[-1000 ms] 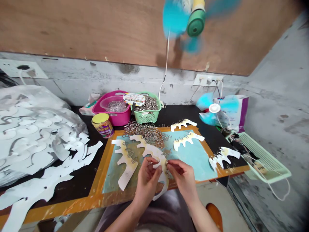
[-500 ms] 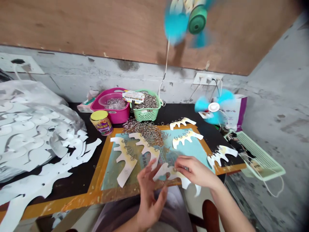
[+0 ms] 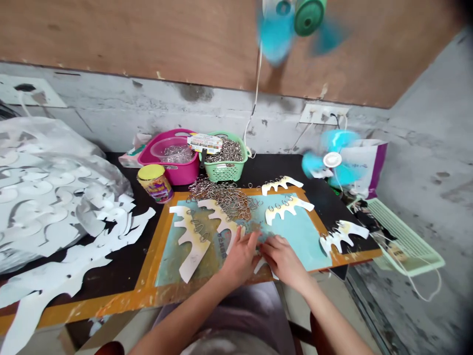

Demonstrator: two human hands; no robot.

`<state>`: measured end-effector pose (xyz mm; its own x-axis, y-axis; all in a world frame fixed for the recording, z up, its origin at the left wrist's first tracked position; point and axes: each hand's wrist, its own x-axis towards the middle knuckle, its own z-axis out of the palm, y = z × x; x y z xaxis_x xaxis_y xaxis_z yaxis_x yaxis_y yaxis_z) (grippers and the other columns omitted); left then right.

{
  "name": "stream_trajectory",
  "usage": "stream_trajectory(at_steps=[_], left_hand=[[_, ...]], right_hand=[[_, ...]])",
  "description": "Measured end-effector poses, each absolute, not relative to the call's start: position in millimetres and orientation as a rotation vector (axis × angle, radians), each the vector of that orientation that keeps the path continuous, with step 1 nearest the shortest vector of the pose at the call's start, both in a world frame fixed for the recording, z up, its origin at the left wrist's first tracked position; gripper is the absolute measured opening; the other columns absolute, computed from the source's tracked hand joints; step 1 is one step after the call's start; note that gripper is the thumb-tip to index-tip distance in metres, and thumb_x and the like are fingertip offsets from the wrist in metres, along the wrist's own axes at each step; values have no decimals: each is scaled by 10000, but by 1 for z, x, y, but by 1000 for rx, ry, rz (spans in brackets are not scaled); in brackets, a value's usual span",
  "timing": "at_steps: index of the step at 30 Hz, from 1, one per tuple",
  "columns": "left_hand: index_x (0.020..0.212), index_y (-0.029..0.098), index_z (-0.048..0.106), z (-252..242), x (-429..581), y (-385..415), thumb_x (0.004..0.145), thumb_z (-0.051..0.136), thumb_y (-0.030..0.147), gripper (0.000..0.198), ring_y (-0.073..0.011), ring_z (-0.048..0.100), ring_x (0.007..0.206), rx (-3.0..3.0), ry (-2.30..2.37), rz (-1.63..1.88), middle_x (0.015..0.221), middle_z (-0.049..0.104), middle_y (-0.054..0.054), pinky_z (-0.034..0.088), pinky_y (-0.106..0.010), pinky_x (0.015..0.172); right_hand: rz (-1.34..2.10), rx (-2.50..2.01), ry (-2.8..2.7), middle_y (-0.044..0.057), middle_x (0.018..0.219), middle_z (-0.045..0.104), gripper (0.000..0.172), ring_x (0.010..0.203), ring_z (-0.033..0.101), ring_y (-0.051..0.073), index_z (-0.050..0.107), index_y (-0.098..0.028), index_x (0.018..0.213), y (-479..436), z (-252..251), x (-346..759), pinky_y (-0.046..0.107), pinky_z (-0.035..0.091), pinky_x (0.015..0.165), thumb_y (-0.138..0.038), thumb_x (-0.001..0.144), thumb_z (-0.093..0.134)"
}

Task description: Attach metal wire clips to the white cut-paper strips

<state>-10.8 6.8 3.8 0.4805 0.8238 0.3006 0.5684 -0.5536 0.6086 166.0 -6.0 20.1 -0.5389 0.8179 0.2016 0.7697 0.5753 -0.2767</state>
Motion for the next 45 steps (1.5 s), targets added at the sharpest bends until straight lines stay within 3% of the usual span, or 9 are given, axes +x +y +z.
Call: stream_trajectory(at_steps=[6,11,13,17,22,29,35,41,45], left_hand=[[1167,236,568,7,-17,9,776,594,25,445,-309,550,1251,2351,1178,708,1077,726,-81,116,-671,1156],[866,249,695,3,-19,6,848,621,98,170,-294,515,1296,2439,1128,732,950,754,-11,50,-671,1167],[825,253,708,-1,-18,4,875,627,146,143,-280,520,1288,2468,1136,818,1017,749,-4,56,-656,1176],[812,236,715,-8,-18,1,907,610,195,147,-265,523,1282,2580,1153,910,1200,697,-29,64,-624,1193],[790,244,705,-7,-19,6,886,645,178,131,-258,553,1262,2535,1131,847,964,770,26,-28,-637,1188],[816,265,713,-3,-20,7,866,687,223,71,-300,521,1285,2486,1158,796,942,773,22,-32,-713,1139],[880,286,731,-11,-20,4,894,642,222,111,-307,548,1222,2561,1128,874,994,760,16,38,-725,1131],[824,265,731,-7,-18,2,883,642,200,125,-307,549,1214,2583,1145,846,955,755,-3,38,-725,1132],[854,267,733,-4,-17,-1,886,644,218,107,-306,560,1203,2579,1173,832,968,755,-6,36,-716,1139]], right_hand=[[172,-1336,-2408,74,869,605,184,836,513,237,623,-170,892,-23,6,164,367,339,755,-106,959,464],[297,-1329,-2341,66,871,607,150,857,519,236,632,-168,916,-28,6,171,364,347,772,-134,955,492],[337,-1315,-2334,68,917,623,134,902,522,242,634,-170,987,-26,9,174,359,348,776,-115,926,529],[276,-1259,-2428,56,919,650,191,890,520,234,647,-197,1045,-16,12,177,355,334,759,-97,936,526],[127,-1181,-2544,42,799,640,149,815,522,214,646,-177,875,-12,9,179,365,310,743,-127,954,530],[-26,-1223,-2459,67,814,630,201,793,504,221,653,-156,998,-32,-5,181,391,315,750,-110,969,460],[-70,-1221,-2434,117,1011,659,292,872,499,266,630,-150,1179,-40,-3,184,437,348,779,-103,948,457],[81,-1244,-2184,136,1155,616,517,1027,517,288,456,-152,1395,-48,-4,181,450,415,846,-23,897,395],[139,-1209,-2116,128,1124,626,544,1026,544,277,400,-162,1417,-49,-13,173,455,436,876,-31,889,412]])
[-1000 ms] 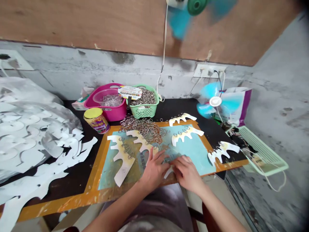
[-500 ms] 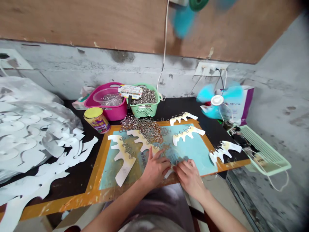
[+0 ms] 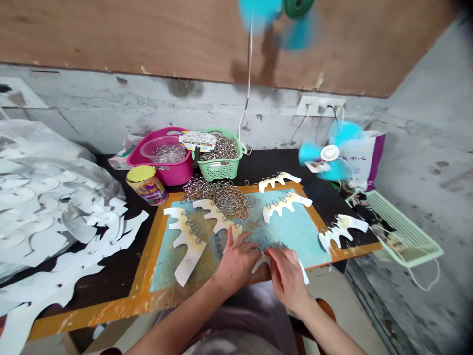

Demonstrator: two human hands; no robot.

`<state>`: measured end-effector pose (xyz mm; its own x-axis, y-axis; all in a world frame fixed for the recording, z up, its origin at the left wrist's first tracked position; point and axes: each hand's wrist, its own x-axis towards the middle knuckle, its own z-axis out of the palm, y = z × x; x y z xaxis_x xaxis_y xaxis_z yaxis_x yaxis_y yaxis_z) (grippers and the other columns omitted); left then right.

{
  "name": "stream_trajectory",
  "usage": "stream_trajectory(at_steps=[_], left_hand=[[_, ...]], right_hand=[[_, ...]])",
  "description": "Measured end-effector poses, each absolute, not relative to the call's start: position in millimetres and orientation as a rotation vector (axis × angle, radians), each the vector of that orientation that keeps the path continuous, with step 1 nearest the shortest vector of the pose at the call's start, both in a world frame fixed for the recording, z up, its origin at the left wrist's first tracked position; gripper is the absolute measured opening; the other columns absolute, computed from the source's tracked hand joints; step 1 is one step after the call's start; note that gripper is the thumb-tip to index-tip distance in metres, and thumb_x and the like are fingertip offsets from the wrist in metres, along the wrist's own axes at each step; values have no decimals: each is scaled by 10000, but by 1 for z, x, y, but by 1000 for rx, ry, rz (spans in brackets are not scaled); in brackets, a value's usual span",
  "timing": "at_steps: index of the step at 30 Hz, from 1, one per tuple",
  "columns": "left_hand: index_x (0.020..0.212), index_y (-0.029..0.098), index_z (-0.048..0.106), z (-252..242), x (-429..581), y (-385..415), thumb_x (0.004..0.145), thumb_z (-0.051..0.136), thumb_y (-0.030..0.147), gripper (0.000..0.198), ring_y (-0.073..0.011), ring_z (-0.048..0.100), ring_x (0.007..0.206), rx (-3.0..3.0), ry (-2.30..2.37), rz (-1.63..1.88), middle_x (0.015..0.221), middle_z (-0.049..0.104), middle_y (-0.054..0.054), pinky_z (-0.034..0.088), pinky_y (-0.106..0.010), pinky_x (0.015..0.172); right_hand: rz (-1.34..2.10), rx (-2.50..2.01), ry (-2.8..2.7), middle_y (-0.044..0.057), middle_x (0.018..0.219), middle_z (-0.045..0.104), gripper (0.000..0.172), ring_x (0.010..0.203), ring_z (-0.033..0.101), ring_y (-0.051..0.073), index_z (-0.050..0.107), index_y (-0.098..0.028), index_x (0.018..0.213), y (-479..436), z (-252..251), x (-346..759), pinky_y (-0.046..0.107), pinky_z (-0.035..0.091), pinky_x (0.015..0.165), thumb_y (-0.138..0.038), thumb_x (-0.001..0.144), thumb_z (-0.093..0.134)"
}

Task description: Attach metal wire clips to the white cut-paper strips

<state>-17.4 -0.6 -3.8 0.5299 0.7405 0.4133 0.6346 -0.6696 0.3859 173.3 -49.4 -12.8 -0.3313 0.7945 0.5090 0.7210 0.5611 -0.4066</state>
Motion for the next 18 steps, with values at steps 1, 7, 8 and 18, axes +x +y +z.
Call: stream_trajectory(at_steps=[1,7,8,18], left_hand=[[860,269,735,-3,-17,-1,885,645,221,105,-307,561,1203,2570,1180,828,972,755,-4,37,-713,1141],[877,273,735,-7,-19,5,892,638,209,117,-286,546,1251,2514,1124,756,984,759,11,-2,-671,1166],[895,272,733,-8,-19,6,899,626,204,127,-281,538,1267,2516,1099,744,995,760,11,-14,-659,1171],[1034,273,711,7,-30,18,840,589,160,256,-263,512,1318,2541,924,619,1106,745,-2,32,-593,1200]], right_hand=[[130,-1207,-2120,130,1122,632,544,1023,551,277,390,-155,1420,-50,-15,172,460,434,881,-35,890,413],[-58,-1304,-2185,131,1131,696,521,1119,551,308,371,-135,1444,-53,-16,166,499,374,921,-87,931,449],[-73,-1322,-2188,126,1131,702,517,1129,550,309,380,-139,1442,-54,-16,165,502,364,931,-95,932,453],[81,-1327,-2163,137,1192,667,419,1165,551,275,424,-146,1365,-55,-15,167,515,329,1012,-84,951,406]])
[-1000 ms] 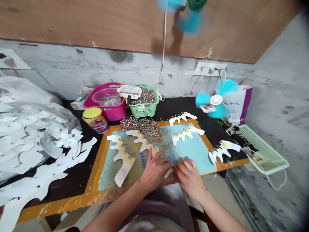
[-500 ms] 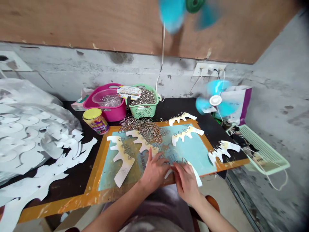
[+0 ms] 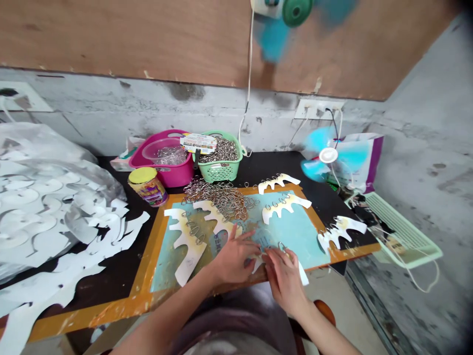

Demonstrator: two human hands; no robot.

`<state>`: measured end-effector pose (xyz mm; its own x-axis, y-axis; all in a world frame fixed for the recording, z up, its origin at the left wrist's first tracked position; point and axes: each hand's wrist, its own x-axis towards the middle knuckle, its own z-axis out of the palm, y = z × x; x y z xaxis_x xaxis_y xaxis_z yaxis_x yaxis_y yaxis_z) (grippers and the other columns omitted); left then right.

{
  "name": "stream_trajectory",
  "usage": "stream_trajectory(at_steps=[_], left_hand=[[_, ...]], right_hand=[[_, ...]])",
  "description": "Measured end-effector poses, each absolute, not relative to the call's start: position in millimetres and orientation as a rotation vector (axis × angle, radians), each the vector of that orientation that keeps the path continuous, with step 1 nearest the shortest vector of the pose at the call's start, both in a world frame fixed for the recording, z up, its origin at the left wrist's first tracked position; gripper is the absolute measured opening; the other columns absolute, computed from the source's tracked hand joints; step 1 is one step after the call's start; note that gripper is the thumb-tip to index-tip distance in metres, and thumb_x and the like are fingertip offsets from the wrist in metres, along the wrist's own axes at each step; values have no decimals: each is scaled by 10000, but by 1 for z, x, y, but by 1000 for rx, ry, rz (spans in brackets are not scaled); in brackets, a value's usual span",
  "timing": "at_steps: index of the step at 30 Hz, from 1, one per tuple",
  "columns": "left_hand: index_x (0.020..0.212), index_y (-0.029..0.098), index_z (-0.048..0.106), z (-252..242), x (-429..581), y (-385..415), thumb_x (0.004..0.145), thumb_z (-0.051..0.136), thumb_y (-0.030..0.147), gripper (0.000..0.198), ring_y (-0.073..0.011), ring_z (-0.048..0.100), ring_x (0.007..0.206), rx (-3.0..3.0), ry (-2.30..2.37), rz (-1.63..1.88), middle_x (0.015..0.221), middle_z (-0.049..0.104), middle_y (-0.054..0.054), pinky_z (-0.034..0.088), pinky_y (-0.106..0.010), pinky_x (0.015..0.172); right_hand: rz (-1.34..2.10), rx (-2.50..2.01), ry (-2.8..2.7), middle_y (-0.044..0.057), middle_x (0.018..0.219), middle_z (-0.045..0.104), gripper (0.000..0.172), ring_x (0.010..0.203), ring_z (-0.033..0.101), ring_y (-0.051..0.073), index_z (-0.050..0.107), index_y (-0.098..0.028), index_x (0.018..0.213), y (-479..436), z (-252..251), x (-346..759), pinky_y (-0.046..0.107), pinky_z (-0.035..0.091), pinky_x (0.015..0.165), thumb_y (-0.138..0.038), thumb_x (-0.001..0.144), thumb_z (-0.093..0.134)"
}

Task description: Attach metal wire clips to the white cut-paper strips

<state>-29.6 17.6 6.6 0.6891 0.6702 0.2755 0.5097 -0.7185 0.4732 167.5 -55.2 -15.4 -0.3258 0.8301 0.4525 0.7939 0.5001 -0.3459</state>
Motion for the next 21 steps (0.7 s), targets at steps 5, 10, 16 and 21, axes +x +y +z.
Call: stream_trajectory(at_steps=[5,10,16,21], left_hand=[[868,242,720,19,-25,34,878,582,211,141,-277,510,1291,2696,925,554,1189,670,-63,219,-586,1168],[811,185,687,28,-15,43,909,558,223,167,-294,397,1372,2974,760,387,1293,574,-121,177,-628,1179],[968,163,670,10,-15,11,980,464,234,218,-249,470,1292,3122,770,639,1200,631,-103,-142,-630,1175],[1046,188,652,11,-28,-10,933,535,228,168,-264,464,1293,2950,800,698,1233,601,-102,17,-623,1210]], right_hand=[[127,-1336,-2128,138,1201,652,379,1141,569,265,433,-156,1321,-58,-17,163,521,304,1031,-81,950,414],[175,-1382,-2110,127,1189,657,374,1130,572,261,457,-161,1305,-58,-15,162,540,275,1056,-84,941,422],[195,-1390,-2146,89,1155,687,373,1166,542,277,531,-201,1287,-60,-13,164,601,182,1111,-103,935,457],[202,-1372,-2225,51,1208,682,389,1183,520,291,579,-245,1275,-63,-11,166,646,100,1124,-106,924,486]])
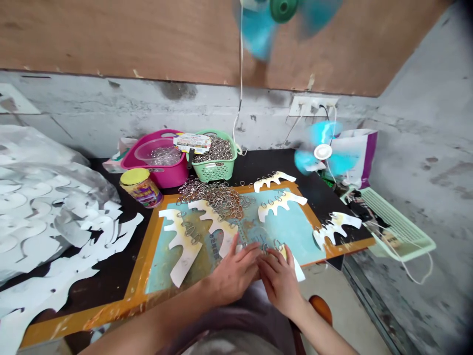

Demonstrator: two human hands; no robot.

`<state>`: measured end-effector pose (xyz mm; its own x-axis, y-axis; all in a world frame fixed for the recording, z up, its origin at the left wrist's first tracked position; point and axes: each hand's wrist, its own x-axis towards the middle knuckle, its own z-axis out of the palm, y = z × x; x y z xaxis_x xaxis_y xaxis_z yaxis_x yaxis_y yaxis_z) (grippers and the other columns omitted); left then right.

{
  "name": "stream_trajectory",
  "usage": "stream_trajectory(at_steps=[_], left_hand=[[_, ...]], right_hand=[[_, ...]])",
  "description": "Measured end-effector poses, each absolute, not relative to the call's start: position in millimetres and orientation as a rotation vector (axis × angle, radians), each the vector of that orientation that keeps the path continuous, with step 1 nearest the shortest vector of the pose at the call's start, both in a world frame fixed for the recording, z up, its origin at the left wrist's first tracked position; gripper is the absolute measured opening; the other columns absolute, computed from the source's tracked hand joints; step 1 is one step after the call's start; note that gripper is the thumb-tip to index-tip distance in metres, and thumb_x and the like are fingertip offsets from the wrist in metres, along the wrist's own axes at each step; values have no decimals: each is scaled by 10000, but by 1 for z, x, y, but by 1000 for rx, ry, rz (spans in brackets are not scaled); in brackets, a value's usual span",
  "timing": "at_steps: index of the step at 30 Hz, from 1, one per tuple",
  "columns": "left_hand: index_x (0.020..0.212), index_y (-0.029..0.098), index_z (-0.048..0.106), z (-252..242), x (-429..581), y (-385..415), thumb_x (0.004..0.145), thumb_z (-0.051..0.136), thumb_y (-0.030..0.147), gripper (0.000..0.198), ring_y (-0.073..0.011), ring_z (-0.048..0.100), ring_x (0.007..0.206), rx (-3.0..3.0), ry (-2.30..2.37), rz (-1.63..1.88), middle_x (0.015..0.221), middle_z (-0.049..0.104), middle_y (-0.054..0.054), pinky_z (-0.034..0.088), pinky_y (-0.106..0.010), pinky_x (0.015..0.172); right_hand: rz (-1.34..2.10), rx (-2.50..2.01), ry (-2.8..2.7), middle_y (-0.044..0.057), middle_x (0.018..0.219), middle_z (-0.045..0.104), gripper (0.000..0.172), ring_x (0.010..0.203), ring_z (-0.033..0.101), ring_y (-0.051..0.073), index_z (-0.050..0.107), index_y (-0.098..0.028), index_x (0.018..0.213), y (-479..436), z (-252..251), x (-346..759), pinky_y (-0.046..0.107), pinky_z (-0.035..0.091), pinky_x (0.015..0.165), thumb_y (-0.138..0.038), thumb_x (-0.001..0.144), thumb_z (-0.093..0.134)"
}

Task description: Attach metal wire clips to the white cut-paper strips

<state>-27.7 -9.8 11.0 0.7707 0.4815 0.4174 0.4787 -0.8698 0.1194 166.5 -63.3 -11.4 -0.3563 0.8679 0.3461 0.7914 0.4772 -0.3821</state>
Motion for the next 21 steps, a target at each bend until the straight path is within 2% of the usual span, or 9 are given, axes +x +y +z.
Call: stream_trajectory(at_steps=[2,4,8,13,15,18,21], left_hand=[[1089,193,651,21,-32,-3,884,568,218,223,-312,401,1346,2832,935,656,1311,537,-138,121,-658,1183],[1067,216,674,30,-33,9,873,564,198,223,-340,344,1385,2801,1006,591,1368,488,-142,154,-689,1153],[841,227,723,36,-26,36,874,597,217,130,-349,333,1395,2944,802,477,1400,483,-99,87,-705,1151],[683,207,687,31,-18,44,860,612,187,193,-323,317,1416,3043,689,432,1410,495,-68,-1,-673,1172],[710,205,690,28,-19,38,882,596,242,200,-318,339,1402,3066,652,475,1393,515,-77,-43,-663,1175],[854,195,710,19,-21,22,898,579,395,244,-326,407,1344,3053,700,592,1324,564,-114,-86,-667,1168],[919,177,695,9,-22,6,917,566,361,225,-303,463,1289,3032,845,688,1231,610,-120,-88,-659,1173]], right_hand=[[178,-1371,-2233,55,1221,678,396,1176,523,290,572,-240,1296,-64,-11,167,650,102,1127,-115,929,490],[153,-1375,-2234,59,1221,678,402,1166,531,287,569,-241,1309,-64,-11,166,649,116,1130,-121,932,493],[140,-1381,-2233,50,1199,687,454,1153,544,280,546,-278,1351,-64,-8,164,655,129,1129,-115,931,496],[181,-1382,-2223,36,1228,680,487,1159,545,276,515,-299,1380,-65,-7,163,666,97,1131,-109,933,489],[197,-1390,-2206,36,1226,680,477,1165,544,277,517,-292,1373,-65,-8,163,671,95,1134,-111,933,484],[206,-1404,-2196,46,1203,685,459,1173,546,277,528,-267,1352,-65,-11,162,671,109,1141,-110,923,482],[189,-1402,-2201,68,1192,683,461,1170,553,277,520,-238,1354,-65,-14,162,665,142,1146,-116,912,480]])
